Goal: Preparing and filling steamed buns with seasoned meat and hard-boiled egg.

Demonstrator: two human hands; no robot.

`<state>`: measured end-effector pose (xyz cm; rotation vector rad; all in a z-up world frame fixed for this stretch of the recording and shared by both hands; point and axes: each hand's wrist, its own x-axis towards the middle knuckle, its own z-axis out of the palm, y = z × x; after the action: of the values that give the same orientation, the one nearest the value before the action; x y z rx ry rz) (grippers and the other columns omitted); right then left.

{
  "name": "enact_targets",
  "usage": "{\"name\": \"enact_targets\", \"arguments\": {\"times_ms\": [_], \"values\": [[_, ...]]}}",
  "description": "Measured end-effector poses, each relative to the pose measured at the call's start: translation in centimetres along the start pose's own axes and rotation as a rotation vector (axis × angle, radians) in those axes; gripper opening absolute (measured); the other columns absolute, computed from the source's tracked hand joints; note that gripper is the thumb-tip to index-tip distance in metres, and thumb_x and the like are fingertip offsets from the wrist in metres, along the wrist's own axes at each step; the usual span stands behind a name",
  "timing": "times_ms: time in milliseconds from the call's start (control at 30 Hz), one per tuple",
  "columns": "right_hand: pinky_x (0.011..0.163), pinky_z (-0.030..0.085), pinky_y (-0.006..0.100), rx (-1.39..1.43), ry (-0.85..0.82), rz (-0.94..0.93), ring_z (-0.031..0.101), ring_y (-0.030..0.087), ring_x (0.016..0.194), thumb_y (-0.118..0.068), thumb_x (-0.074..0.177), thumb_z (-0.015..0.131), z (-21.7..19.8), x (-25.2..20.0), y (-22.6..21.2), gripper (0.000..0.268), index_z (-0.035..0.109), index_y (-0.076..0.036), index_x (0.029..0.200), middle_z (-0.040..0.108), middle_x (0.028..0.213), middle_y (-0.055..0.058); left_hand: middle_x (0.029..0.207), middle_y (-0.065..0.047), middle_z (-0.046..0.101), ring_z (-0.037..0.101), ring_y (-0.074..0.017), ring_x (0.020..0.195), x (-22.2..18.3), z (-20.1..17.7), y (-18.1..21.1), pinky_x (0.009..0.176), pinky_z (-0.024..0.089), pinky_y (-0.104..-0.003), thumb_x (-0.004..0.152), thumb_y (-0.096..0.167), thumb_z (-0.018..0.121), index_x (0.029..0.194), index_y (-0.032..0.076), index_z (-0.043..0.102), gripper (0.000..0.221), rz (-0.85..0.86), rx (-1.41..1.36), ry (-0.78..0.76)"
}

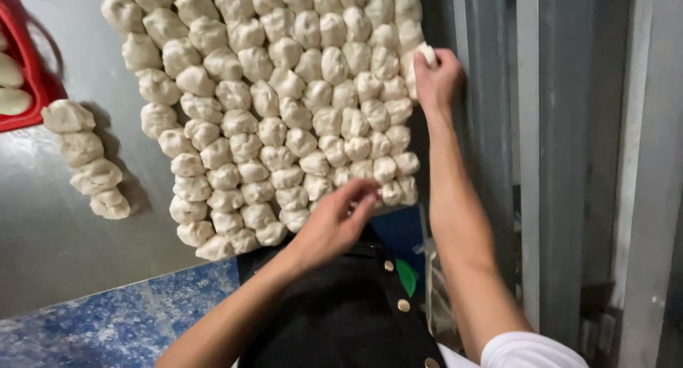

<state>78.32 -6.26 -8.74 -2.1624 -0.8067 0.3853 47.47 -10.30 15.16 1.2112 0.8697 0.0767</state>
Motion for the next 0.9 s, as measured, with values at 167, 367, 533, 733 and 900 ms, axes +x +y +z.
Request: {"name": "enact_targets", "arguments": {"times_ms": [167, 367, 533, 733, 900], "values": [[0.077, 0.059, 0.039, 0.486, 0.031, 0.041, 0.068, 0.021, 0.086, -0.021, 0.098, 0.076, -7.7, -7.6, -9.9, 0.025, 0.068, 0.001, 0.106, 0.073, 0.100, 0.009, 0.128, -0.007, 0.063, 0.066, -0.0168, 0.109, 8.6, -0.4, -2.5, 0.092, 0.056, -0.033, 0.102, 0.029, 0.058, 0.143, 0.007, 0.042, 0.049, 0.136, -0.322, 0.253], [0.096, 0.051, 0.037, 0.401, -0.306, -0.117, 0.063, 0.023, 0.113, -0.037, 0.109, 0.056, -4.8, -2.8, -11.0, 0.043, 0.069, 0.000, 0.128, 0.068, 0.130, 0.015, 0.128, -0.011, 0.062, 0.062, -0.0205, 0.110, 10.3, -3.3, -5.4, 0.090, 0.055, -0.040, 0.104, 0.036, 0.060, 0.142, 0.006, 0.052, 0.049, 0.164, -0.794, 0.227], [0.086, 0.053, 0.040, 0.086, 0.026, -0.150, 0.069, 0.036, 0.101, -0.038, 0.105, 0.063, 7.3, 9.4, 1.4, 0.046, 0.063, 0.003, 0.126, 0.072, 0.112, 0.022, 0.128, -0.005, 0.062, 0.063, -0.0187, 0.112, 1.9, -6.7, -10.7, 0.090, 0.056, -0.041, 0.098, 0.037, 0.061, 0.139, 0.009, 0.055, 0.049, 0.037, -0.906, 0.292], [0.073, 0.047, 0.042, -0.261, -0.308, 0.026, 0.062, 0.023, 0.075, -0.048, 0.104, 0.079, 4.5, 9.9, 2.3, 0.039, 0.078, -0.010, 0.095, 0.071, 0.083, 0.010, 0.118, -0.013, 0.067, 0.069, -0.0235, 0.100, -10.7, -9.2, -15.6, 0.086, 0.059, -0.044, 0.090, 0.026, 0.075, 0.133, 0.005, 0.056, 0.052, 0.031, -0.980, 0.634], [0.088, 0.066, 0.037, 0.565, -0.234, 0.058, 0.075, 0.022, 0.101, -0.027, 0.114, 0.070, 1.7, 12.0, 8.9, 0.028, 0.074, -0.001, 0.122, 0.071, 0.115, 0.011, 0.122, -0.011, 0.072, 0.070, -0.0172, 0.106, -18.2, -14.7, -20.8, 0.093, 0.058, -0.034, 0.093, 0.022, 0.075, 0.136, 0.000, 0.060, 0.050, -0.008, -0.380, 1.124]]}}
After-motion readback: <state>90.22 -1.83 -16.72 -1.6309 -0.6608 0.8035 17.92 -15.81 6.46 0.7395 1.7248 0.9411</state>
